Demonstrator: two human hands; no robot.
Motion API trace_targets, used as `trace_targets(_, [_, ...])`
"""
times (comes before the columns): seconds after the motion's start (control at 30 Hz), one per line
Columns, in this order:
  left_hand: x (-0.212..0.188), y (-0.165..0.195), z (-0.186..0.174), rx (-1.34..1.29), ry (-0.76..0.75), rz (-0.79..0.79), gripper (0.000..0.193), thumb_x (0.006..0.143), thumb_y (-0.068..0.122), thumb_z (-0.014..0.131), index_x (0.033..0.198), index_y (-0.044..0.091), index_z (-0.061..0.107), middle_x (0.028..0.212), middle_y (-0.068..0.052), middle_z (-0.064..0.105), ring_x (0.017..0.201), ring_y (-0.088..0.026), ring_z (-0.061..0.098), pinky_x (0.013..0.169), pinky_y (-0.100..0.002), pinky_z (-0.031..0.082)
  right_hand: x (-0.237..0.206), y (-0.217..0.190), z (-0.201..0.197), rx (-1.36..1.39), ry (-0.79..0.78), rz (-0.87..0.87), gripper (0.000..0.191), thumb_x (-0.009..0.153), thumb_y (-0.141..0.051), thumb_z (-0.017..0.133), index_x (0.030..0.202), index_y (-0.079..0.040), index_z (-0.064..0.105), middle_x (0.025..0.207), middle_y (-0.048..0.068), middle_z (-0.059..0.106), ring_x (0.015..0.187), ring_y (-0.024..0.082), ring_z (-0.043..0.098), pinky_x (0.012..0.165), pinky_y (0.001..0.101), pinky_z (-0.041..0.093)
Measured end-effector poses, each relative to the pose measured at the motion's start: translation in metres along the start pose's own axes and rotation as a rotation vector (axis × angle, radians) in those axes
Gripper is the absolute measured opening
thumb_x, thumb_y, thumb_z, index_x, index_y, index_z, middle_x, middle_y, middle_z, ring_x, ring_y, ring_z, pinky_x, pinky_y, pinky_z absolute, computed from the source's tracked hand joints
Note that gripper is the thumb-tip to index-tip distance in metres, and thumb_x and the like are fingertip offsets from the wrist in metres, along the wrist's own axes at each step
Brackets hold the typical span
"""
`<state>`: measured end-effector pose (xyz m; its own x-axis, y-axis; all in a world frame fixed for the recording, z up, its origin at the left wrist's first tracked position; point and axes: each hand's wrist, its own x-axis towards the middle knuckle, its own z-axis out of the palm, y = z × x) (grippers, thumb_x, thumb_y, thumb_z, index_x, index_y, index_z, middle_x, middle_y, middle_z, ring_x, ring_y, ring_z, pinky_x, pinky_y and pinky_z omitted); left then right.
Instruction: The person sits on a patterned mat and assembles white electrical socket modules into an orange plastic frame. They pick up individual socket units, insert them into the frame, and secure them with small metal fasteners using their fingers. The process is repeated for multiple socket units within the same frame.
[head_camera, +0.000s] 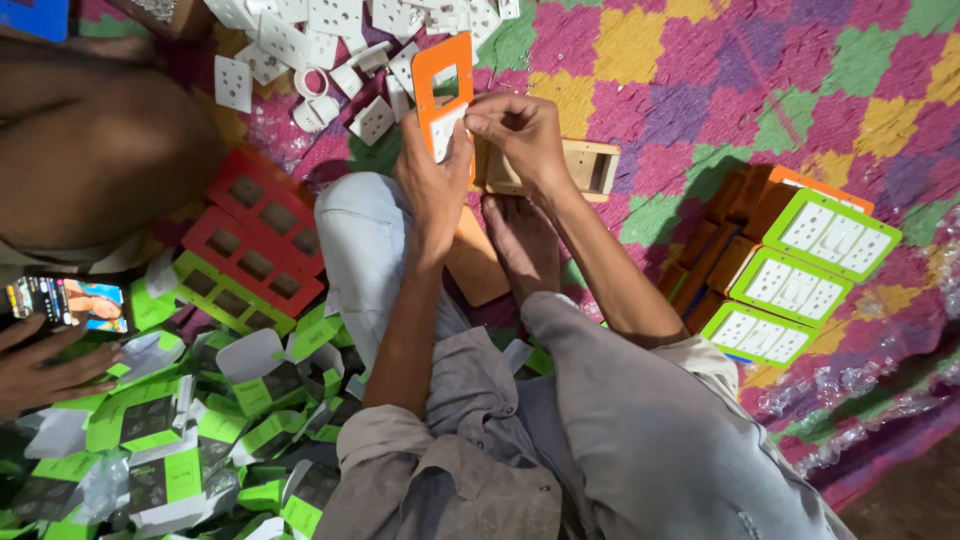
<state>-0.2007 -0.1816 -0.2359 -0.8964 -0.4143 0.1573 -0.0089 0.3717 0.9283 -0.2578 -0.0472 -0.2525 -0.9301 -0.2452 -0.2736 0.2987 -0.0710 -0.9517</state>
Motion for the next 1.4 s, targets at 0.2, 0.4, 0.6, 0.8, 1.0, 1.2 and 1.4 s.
trace_targets(0.2, [-0.005,0.004,0.013,0.048,-0.019,0.008,0.031,0.098,0.013,0.073,0.122,0.002,0.056,0.108,-0.019,0.072,0.099,-0.036,0.075,0.081,-0.043,0.061,0.0,0.002,-0.009,0.234,-0.007,0.024,0.02,0.101,0.002,0.081,0.112,0.006,0.066,0.101,0.005,0.072,0.09,0.012,0.066,0.083,0.0269,0.056])
trace_targets(0.4, [-0.014,0.011,0.022,0.079,-0.044,-0.05,0.033,0.097,0.017,0.074,0.123,0.004,0.057,0.108,-0.019,0.073,0.1,-0.037,0.075,0.081,-0.044,0.061,-0.009,-0.005,-0.019,0.259,-0.065,0.152,0.033,0.1,-0.006,0.07,0.131,0.004,0.065,0.103,0.003,0.075,0.088,0.007,0.068,0.08,0.0228,0.057])
trace_targets(0.6, [-0.025,0.015,0.029,0.076,-0.063,-0.03,0.034,0.098,0.018,0.074,0.124,0.004,0.057,0.108,-0.019,0.073,0.099,-0.038,0.075,0.08,-0.044,0.061,-0.018,-0.006,-0.032,0.164,-0.11,0.109,0.027,0.104,-0.007,0.068,0.128,0.004,0.07,0.104,0.001,0.075,0.086,0.005,0.064,0.077,0.0219,0.054])
trace_targets(0.8, [-0.032,0.014,0.028,0.025,-0.071,-0.013,0.034,0.1,0.018,0.072,0.125,0.003,0.056,0.109,-0.02,0.074,0.1,-0.036,0.076,0.081,-0.043,0.062,-0.025,-0.001,-0.036,0.102,-0.114,0.092,0.027,0.104,-0.007,0.067,0.13,0.002,0.071,0.101,-0.001,0.074,0.084,0.004,0.061,0.074,0.0223,0.053])
trace_targets(1.0, [-0.037,0.017,0.024,0.05,-0.049,-0.008,0.035,0.099,0.016,0.073,0.126,0.002,0.056,0.109,-0.021,0.073,0.1,-0.037,0.075,0.08,-0.043,0.062,-0.022,0.0,-0.032,0.033,-0.095,0.057,0.023,0.102,-0.006,0.069,0.123,0.004,0.072,0.102,0.002,0.076,0.087,0.006,0.067,0.078,0.0234,0.058])
trace_targets(1.2, [-0.036,0.021,0.022,-0.001,-0.044,0.011,0.03,0.099,0.014,0.073,0.122,0.003,0.057,0.107,-0.018,0.074,0.098,-0.036,0.076,0.081,-0.041,0.061,-0.022,0.0,-0.033,0.074,-0.07,0.075,0.019,0.1,-0.006,0.071,0.116,0.004,0.074,0.097,0.002,0.077,0.08,0.006,0.067,0.072,0.0234,0.057])
trace_targets(1.4, [-0.034,0.023,0.021,-0.156,-0.006,-0.061,0.029,0.099,0.01,0.073,0.122,0.002,0.057,0.107,-0.016,0.075,0.096,-0.027,0.077,0.082,-0.037,0.061,-0.029,-0.013,-0.024,0.131,-0.019,0.099,0.021,0.105,-0.014,0.072,0.116,0.004,0.073,0.092,0.0,0.072,0.076,0.006,0.06,0.067,0.024,0.051])
